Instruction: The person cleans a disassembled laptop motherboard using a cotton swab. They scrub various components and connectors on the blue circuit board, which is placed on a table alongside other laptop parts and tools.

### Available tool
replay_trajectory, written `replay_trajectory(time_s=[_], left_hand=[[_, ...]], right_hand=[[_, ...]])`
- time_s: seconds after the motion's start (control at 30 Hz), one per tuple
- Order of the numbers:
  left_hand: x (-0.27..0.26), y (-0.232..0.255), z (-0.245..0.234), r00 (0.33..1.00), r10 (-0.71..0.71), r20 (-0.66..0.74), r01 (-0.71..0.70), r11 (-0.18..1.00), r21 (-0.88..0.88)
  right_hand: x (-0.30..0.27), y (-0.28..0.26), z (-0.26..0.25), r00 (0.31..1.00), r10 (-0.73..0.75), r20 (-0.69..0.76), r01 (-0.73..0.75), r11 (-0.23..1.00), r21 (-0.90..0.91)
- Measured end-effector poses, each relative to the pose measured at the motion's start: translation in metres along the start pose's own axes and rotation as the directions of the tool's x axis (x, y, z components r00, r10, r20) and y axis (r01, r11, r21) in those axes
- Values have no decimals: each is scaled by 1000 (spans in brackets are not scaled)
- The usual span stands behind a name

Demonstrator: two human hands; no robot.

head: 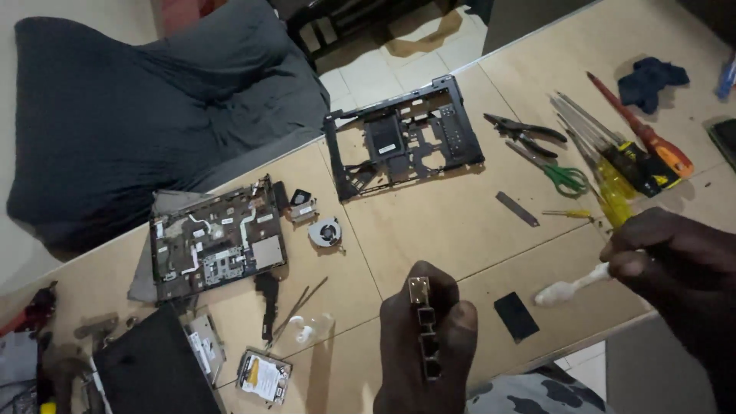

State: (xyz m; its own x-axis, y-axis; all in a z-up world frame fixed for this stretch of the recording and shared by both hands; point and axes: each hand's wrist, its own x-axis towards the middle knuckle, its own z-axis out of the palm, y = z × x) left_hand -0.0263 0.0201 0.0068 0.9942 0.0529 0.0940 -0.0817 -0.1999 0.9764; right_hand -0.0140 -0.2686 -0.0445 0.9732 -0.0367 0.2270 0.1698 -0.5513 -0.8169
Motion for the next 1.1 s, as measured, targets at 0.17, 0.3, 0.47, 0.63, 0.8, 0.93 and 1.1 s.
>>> replay_trajectory(time_s=[0.17, 0.3, 0.47, 0.63, 0.8, 0.93, 1.1], left_hand=[[6, 11, -9, 993, -95, 65, 94, 995, 11], [7, 21, -12, 981, -155, 119, 156, 988, 4], [7, 29, -9, 988, -155, -28, 157, 979, 131], [12, 6, -1, 999, 16, 34, -27, 941, 337], [10, -3, 2, 997, -60, 48, 35, 910, 414], [11, 1, -2, 997, 38, 69, -52, 973, 223], [9, -2, -1, 998, -32, 61, 15, 965, 262]], right_hand=[[5, -6, 13, 1000, 5, 26, -4, 999, -39], [1, -5, 16, 999, 20, 36, -16, 996, -82], [-10, 12, -8, 912, -401, 88, 411, 891, -193], [8, -73, -8, 947, -295, 125, 312, 938, -150], [13, -92, -1, 910, -323, 259, 371, 915, -162], [10, -90, 6, 925, -286, 249, 374, 796, -476], [6, -98, 9, 909, -392, 143, 418, 846, -332]])
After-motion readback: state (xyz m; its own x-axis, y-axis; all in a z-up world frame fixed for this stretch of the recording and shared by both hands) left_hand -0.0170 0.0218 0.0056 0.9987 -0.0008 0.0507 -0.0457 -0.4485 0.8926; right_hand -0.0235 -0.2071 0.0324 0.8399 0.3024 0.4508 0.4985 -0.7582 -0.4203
